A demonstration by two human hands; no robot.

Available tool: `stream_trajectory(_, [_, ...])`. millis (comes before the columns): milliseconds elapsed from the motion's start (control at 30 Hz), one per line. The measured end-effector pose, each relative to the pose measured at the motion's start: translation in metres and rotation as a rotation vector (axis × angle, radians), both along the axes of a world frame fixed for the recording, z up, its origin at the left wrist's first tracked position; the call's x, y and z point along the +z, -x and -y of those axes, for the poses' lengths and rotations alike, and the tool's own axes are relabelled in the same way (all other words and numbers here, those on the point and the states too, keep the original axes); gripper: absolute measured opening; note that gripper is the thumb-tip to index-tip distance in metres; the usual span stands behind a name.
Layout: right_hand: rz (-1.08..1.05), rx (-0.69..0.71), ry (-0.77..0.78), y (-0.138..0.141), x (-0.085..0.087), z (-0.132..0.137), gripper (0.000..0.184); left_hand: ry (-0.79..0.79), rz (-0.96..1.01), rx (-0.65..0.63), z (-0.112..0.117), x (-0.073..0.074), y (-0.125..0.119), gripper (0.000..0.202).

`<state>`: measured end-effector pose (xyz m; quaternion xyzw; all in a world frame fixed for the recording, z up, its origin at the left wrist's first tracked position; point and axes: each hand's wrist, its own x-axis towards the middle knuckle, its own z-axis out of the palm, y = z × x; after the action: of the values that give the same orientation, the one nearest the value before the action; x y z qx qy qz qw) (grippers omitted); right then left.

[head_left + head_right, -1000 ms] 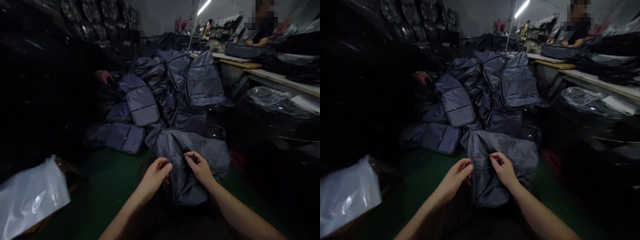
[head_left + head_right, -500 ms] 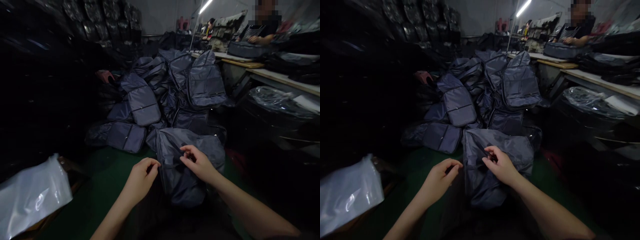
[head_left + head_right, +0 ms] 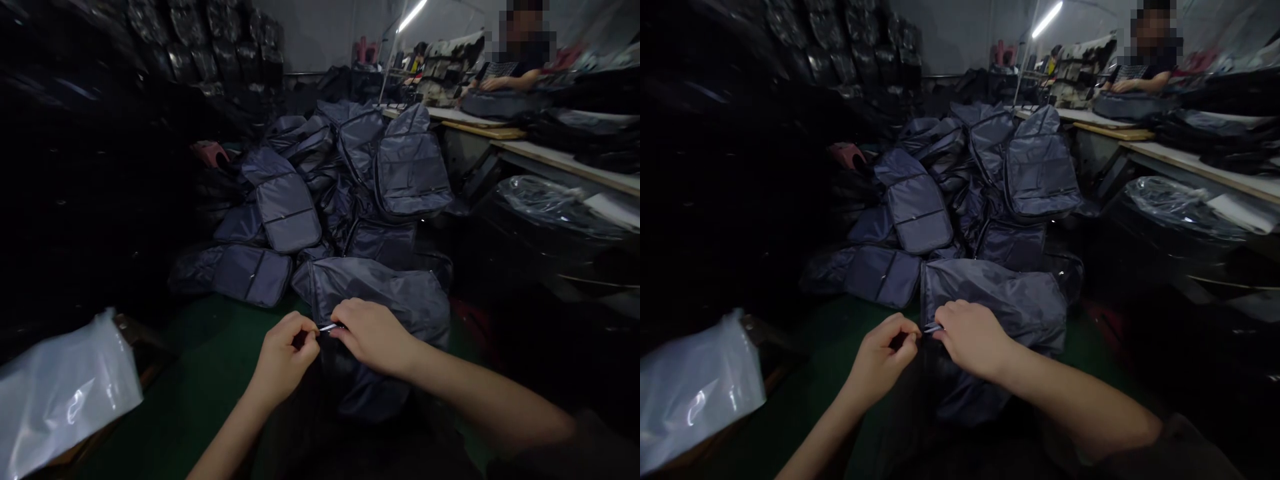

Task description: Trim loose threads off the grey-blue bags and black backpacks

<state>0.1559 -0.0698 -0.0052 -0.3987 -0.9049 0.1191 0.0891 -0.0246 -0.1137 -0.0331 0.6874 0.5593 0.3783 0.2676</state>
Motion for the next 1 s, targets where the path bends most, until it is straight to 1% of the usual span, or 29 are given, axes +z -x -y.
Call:
stream_trajectory(100, [0.006, 0.020, -0.023, 0.003, -0.003, -0.002, 0.012, 0.004, 0.000, -0.005, -0.001, -0.002, 0.002, 0.013])
stream_trajectory(167, [-0.008, 0.024, -0.008, 0.003, -0.004, -0.004, 0.013, 0.011, 0.002, 0.005, -0.003, -0.003, 0.003, 0.013])
stream_trajectory(333, [-0.075, -0.027, 0.050, -0.007, 0.001, -0.009, 0.014, 0.039, 0.014, 0.026, -0.006, -0.004, 0.007, 0.013])
stream_trajectory(467, [-0.055, 0.039, 0.040, -0.007, 0.002, -0.008, 0.016, 0.054, 0.043, 0.012, -0.008, -0.005, 0.006, 0.012])
stream_trajectory(600, [0.028, 0.106, -0.020, 0.000, -0.001, -0.007, 0.015, 0.070, 0.081, 0.009, -0.008, -0.003, 0.001, 0.012])
stream_trajectory(667, [0.026, 0.117, -0.018, 0.001, -0.003, -0.009, 0.014, 0.109, 0.137, 0.026, -0.008, -0.003, 0.004, 0.011])
stream_trajectory(700, [-0.001, 0.104, -0.002, 0.000, -0.003, -0.010, 0.014, 0.142, 0.179, 0.063, -0.009, -0.005, 0.008, 0.011])
stream_trajectory(733, [-0.044, 0.079, 0.020, -0.002, -0.003, -0.010, 0.014, 0.179, 0.221, 0.131, -0.012, -0.008, 0.015, 0.012])
stream_trajectory(800, [-0.154, 0.002, 0.071, -0.007, -0.003, -0.011, 0.014, 0.249, 0.249, 0.328, -0.018, -0.021, 0.035, 0.020])
stream_trajectory(833, [-0.203, -0.039, 0.098, -0.009, -0.002, -0.011, 0.014, 0.282, 0.210, 0.429, -0.021, -0.030, 0.047, 0.024])
stream_trajectory(867, [-0.242, -0.073, 0.126, -0.011, -0.003, -0.011, 0.015, 0.310, 0.117, 0.511, -0.024, -0.039, 0.058, 0.029])
stream_trajectory(933, [-0.304, -0.119, 0.189, -0.013, -0.004, -0.009, 0.018, 0.321, -0.190, 0.631, -0.028, -0.057, 0.074, 0.045])
stream_trajectory(1000, [-0.376, -0.143, 0.260, -0.012, -0.007, -0.006, 0.023, 0.217, -0.478, 0.699, -0.025, -0.066, 0.074, 0.062])
